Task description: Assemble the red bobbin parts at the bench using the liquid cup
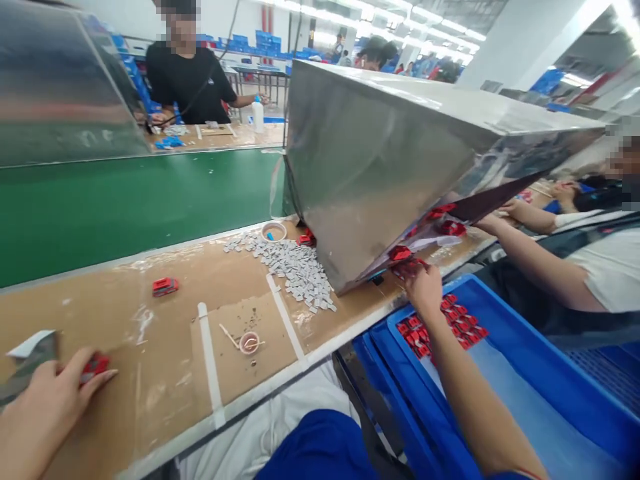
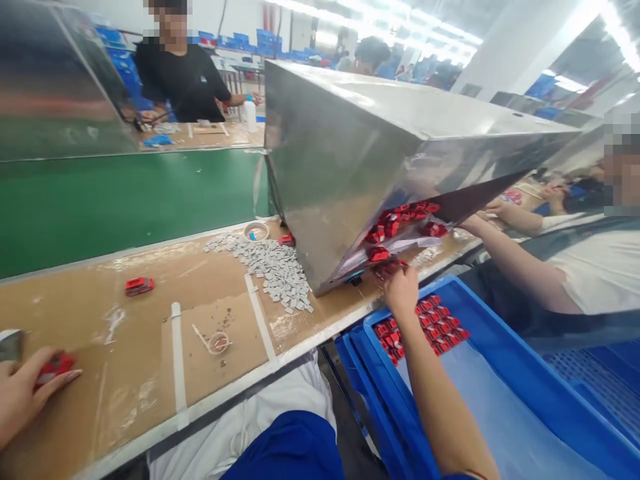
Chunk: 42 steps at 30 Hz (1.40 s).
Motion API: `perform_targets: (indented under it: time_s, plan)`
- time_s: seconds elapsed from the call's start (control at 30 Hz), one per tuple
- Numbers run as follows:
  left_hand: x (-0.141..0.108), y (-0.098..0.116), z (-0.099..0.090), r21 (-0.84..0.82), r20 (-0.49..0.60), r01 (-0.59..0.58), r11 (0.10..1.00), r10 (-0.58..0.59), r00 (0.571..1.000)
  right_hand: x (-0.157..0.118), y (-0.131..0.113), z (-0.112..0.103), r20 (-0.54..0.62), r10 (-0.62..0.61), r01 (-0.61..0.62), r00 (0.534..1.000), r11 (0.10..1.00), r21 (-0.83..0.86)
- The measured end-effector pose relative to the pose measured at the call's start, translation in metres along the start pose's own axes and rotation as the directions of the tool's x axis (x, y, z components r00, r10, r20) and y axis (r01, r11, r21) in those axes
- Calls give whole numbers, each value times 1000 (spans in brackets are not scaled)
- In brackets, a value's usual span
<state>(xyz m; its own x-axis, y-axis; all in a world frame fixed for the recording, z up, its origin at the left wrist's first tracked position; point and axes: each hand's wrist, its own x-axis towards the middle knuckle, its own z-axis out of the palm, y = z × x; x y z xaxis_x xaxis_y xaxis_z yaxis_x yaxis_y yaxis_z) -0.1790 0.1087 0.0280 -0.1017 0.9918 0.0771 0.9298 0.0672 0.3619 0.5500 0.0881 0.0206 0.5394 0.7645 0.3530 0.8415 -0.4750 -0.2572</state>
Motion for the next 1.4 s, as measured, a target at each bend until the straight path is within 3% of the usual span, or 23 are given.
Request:
perform_targets:
  time_s: [0.07, 0.13, 0.2, 0.23, 0.33, 0.4, 0.47, 0.53, 0.63, 0.77, 0.83, 0.93, 1.0, 1.13, 1.2, 1.3, 1.4]
  plan:
    - [-17, 13, -21, 106, 16, 50, 993, -52, 999, -16, -10, -18, 49, -29, 28, 998, 1000, 9]
    - [-34, 33, -37, 78, -45, 146, 986, -143, 989, -39, -23, -37, 190, -118, 103, 975, 991, 85]
    - [-51, 58, -42, -171, -44, 225, 959, -236, 971, -65, -41, -54, 347, -268, 168, 899, 941, 293]
    - [-59, 70, -40, -341, -17, 269, 901, -292, 956, -79, -54, -60, 378, -345, 182, 859, 897, 404]
    - [-78, 102, -19, -757, 113, 306, 578, -345, 932, -125, -102, -58, 407, -518, 150, 752, 737, 659]
    - [-89, 121, 3, -915, 217, 289, 281, -262, 940, -155, -138, -44, 417, -571, 61, 707, 636, 769]
    - [-97, 136, 27, -966, 242, 253, 48, -161, 957, -181, -170, -24, 408, -582, -39, 703, 542, 840]
    - [-104, 149, 49, -974, 222, 218, -56, -92, 971, -199, -196, -7, 381, -568, -93, 730, 469, 878]
    - [-114, 162, 72, -976, 215, 215, -19, -6, 977, -208, -222, 5, 327, -567, -75, 756, 421, 904]
    - [-125, 166, 82, -953, 238, 220, 210, 65, 969, -200, -238, 2, 262, -637, 40, 725, 419, 907]
    - [-129, 164, 83, -930, 209, 164, 330, 105, 972, -195, -241, 0, 230, -660, 82, 715, 406, 910]
    - [-130, 163, 83, -889, 100, 7, 458, 178, 979, -191, -244, 0, 173, -645, 117, 744, 381, 917]
    - [-131, 164, 84, -877, 89, -16, 481, 195, 977, -190, -247, 2, 141, -629, 134, 765, 370, 919]
    - [-133, 166, 84, -904, 208, 134, 406, 145, 967, -192, -252, 4, 103, -588, 139, 802, 353, 925]
    - [-132, 165, 84, -899, 176, 95, 427, 153, 972, -193, -252, 5, 115, -568, 109, 815, 344, 932]
    - [-130, 163, 82, -862, 95, -13, 506, 188, 978, -196, -248, 8, 212, -519, -8, 828, 367, 930]
    - [-130, 163, 82, -854, 124, 8, 519, 188, 974, -198, -242, 12, 325, -443, -161, 836, 369, 916]
